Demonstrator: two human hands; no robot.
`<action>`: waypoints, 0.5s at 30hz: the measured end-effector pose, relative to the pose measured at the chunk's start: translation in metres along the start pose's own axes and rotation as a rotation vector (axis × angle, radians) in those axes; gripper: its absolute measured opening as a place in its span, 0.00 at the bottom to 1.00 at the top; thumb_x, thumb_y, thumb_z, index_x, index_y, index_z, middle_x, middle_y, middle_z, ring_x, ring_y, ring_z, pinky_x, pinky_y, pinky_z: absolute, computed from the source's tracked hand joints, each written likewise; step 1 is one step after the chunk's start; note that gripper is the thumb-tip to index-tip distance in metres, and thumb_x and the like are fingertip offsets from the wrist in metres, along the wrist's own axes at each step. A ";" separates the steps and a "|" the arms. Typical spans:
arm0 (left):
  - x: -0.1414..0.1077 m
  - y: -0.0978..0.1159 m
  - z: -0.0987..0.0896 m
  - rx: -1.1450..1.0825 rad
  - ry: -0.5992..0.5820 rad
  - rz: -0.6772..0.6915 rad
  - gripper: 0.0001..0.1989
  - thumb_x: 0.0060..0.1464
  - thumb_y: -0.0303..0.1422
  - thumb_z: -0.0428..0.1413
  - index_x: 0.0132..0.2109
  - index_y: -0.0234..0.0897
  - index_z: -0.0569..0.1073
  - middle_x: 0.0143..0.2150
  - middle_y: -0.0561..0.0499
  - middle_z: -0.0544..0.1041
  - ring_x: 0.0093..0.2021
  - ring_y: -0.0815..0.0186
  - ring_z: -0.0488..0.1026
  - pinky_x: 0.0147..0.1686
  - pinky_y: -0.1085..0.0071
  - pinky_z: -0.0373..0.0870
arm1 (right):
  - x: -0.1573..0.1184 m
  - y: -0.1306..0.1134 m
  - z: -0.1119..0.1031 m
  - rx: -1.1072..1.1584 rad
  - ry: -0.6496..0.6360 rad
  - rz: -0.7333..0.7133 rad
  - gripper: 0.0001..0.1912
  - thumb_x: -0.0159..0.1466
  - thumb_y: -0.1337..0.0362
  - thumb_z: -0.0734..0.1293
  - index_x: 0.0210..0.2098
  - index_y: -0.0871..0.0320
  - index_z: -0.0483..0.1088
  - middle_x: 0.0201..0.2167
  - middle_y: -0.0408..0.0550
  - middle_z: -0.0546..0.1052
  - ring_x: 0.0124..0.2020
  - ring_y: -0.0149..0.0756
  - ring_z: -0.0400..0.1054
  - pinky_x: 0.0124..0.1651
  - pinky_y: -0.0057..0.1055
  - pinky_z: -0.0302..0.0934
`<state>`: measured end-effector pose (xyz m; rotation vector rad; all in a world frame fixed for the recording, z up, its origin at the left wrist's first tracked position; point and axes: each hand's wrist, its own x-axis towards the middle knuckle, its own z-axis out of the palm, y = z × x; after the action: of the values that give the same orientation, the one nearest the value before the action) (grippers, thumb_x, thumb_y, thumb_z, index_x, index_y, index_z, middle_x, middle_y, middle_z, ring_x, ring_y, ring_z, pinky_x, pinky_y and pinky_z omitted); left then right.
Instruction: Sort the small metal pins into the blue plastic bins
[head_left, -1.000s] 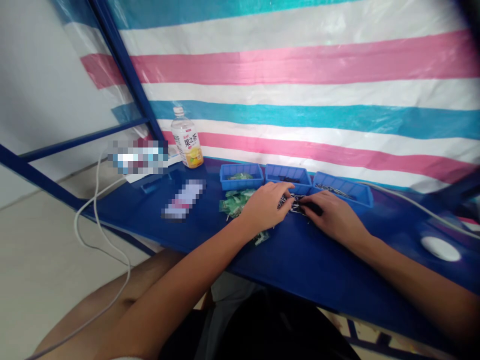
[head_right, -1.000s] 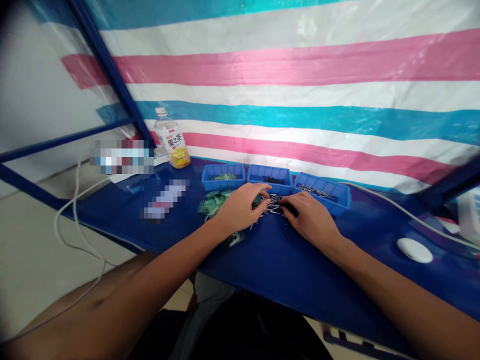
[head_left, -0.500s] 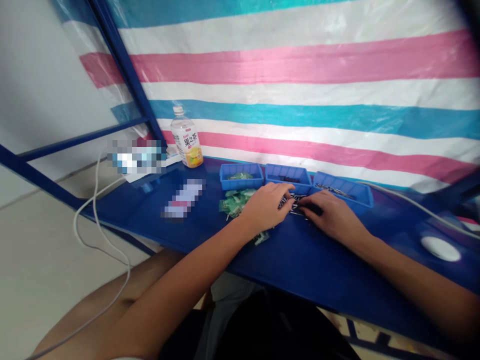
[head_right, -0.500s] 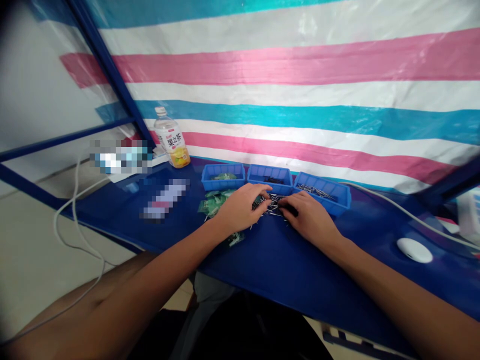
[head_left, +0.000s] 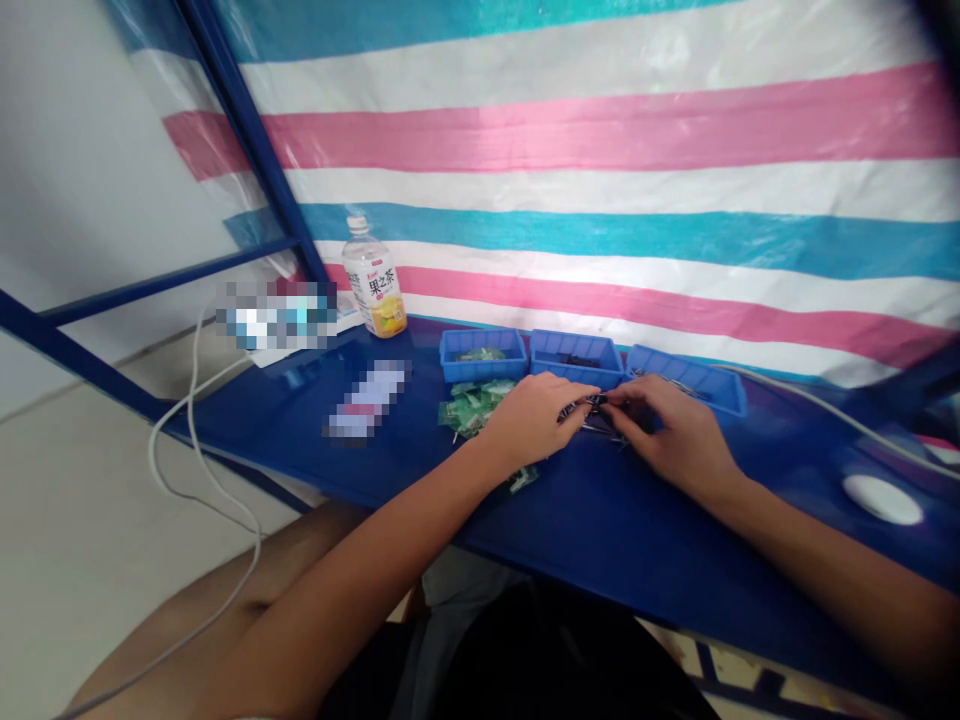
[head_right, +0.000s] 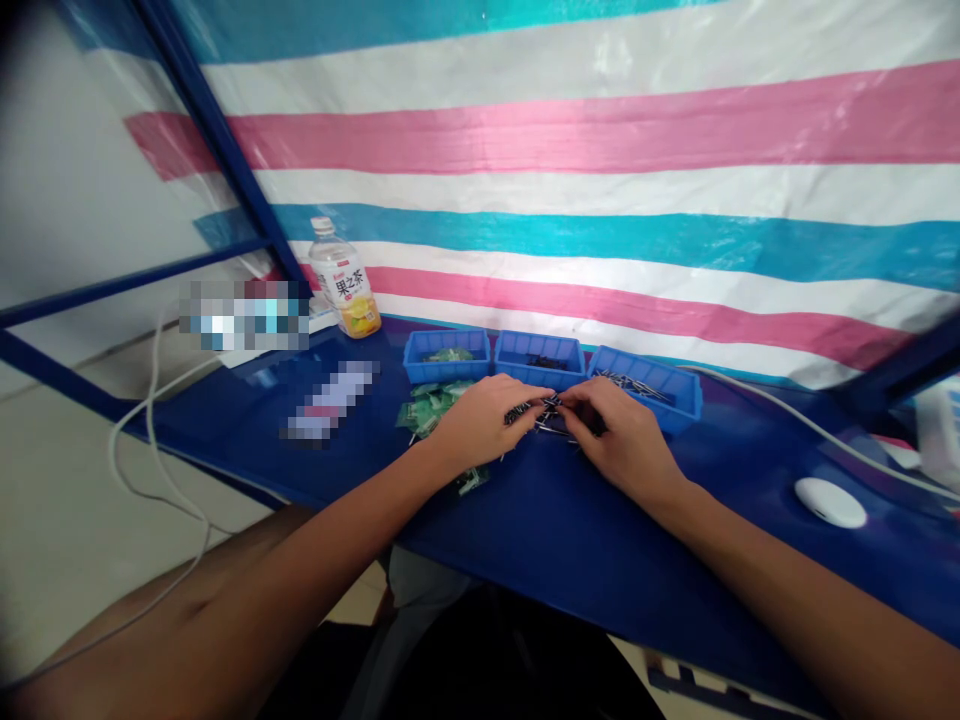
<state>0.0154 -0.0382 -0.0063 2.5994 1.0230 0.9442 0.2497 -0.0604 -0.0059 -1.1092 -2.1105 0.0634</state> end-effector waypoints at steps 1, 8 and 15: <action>0.000 0.000 0.000 -0.004 -0.014 0.003 0.18 0.73 0.34 0.52 0.64 0.40 0.77 0.51 0.45 0.85 0.51 0.56 0.80 0.56 0.57 0.76 | 0.000 -0.001 0.000 0.019 0.006 -0.006 0.06 0.73 0.59 0.66 0.47 0.50 0.76 0.40 0.50 0.81 0.37 0.44 0.75 0.41 0.43 0.71; 0.001 0.000 0.001 -0.137 -0.016 0.072 0.19 0.73 0.31 0.51 0.65 0.40 0.78 0.57 0.45 0.84 0.55 0.57 0.81 0.58 0.59 0.77 | -0.003 -0.005 0.000 0.096 0.017 -0.021 0.06 0.73 0.60 0.67 0.48 0.47 0.77 0.46 0.49 0.83 0.45 0.48 0.79 0.49 0.47 0.73; 0.003 -0.001 -0.001 -0.175 0.074 0.010 0.15 0.68 0.28 0.56 0.55 0.39 0.84 0.52 0.48 0.87 0.52 0.59 0.84 0.54 0.62 0.80 | -0.004 -0.008 0.000 0.140 -0.003 -0.030 0.07 0.74 0.62 0.67 0.47 0.48 0.78 0.48 0.48 0.85 0.49 0.47 0.81 0.52 0.45 0.76</action>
<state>0.0161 -0.0350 -0.0045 2.4451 0.9012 1.0879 0.2453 -0.0684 -0.0058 -0.9953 -2.0907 0.1960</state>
